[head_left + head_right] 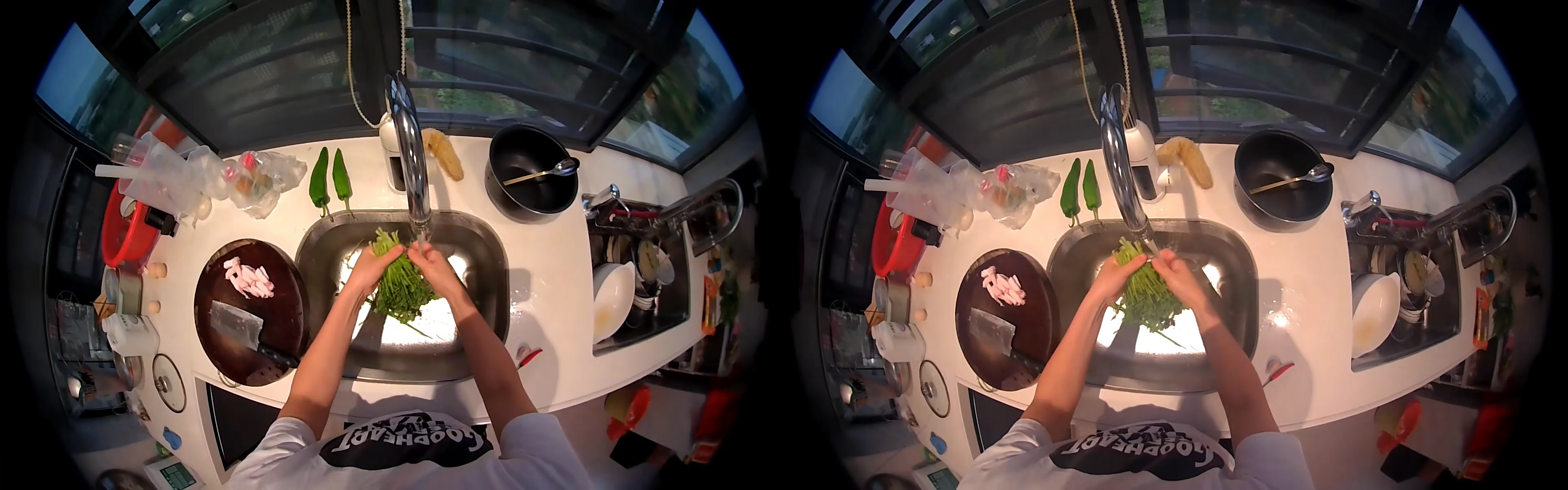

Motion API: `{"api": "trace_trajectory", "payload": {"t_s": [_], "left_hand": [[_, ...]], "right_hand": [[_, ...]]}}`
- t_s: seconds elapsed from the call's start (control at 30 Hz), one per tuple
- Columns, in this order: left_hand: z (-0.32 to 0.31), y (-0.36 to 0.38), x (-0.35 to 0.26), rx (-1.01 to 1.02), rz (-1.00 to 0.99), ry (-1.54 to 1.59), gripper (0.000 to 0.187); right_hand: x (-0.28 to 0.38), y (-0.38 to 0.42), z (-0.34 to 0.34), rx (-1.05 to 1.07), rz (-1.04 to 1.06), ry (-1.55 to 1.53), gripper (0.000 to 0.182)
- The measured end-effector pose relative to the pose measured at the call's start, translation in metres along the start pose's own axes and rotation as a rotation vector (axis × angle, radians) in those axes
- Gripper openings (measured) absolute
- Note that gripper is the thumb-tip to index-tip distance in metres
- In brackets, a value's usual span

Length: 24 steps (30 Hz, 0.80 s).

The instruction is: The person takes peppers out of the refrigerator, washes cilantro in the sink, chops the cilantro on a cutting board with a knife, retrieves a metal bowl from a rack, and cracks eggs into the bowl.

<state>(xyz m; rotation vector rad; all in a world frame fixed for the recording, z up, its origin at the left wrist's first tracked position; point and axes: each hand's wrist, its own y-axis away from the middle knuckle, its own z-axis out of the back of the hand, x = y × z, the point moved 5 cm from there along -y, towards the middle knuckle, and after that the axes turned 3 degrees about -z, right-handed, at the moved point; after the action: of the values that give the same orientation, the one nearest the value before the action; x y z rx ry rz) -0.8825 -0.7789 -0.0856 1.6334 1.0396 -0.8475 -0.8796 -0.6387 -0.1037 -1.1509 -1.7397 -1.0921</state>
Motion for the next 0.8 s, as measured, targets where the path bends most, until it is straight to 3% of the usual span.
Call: {"api": "trace_trajectory", "payload": {"t_s": [0.1,0.13,0.23,0.27,0.4,0.5,0.53,0.7,0.8], "left_hand": [[-0.015,-0.007,0.002,0.022,-0.003,-0.053,0.025],[-0.019,-0.014,0.007,0.03,-0.047,-0.07,0.026],[-0.036,-0.016,0.011,0.061,-0.062,-0.057,0.03],[-0.041,-0.015,0.012,0.054,-0.043,-0.028,0.03],[-0.056,-0.01,0.014,0.072,-0.022,0.062,0.027],[-0.068,-0.006,0.019,0.12,0.079,0.074,0.033],[-0.07,-0.004,0.016,0.124,0.089,0.027,0.036],[-0.064,-0.006,0.013,0.116,0.116,-0.048,0.045],[-0.062,0.001,0.014,0.266,0.146,0.106,0.045]], "right_hand": [[-0.007,-0.006,0.009,-0.082,0.169,0.165,0.016],[0.009,0.004,0.008,-0.157,0.075,0.453,0.02],[0.023,0.018,0.01,-0.371,0.203,0.619,0.022],[0.025,0.026,0.014,-0.308,0.084,0.735,0.023],[0.02,0.035,0.01,-0.149,0.173,0.411,0.029],[0.031,0.048,0.01,-0.002,-0.062,0.421,0.032],[0.03,0.049,0.011,0.038,-0.036,0.45,0.029],[0.009,0.047,0.016,0.044,-0.156,0.214,0.022],[0.003,0.046,0.019,-0.051,-0.167,0.093,0.021]]}}
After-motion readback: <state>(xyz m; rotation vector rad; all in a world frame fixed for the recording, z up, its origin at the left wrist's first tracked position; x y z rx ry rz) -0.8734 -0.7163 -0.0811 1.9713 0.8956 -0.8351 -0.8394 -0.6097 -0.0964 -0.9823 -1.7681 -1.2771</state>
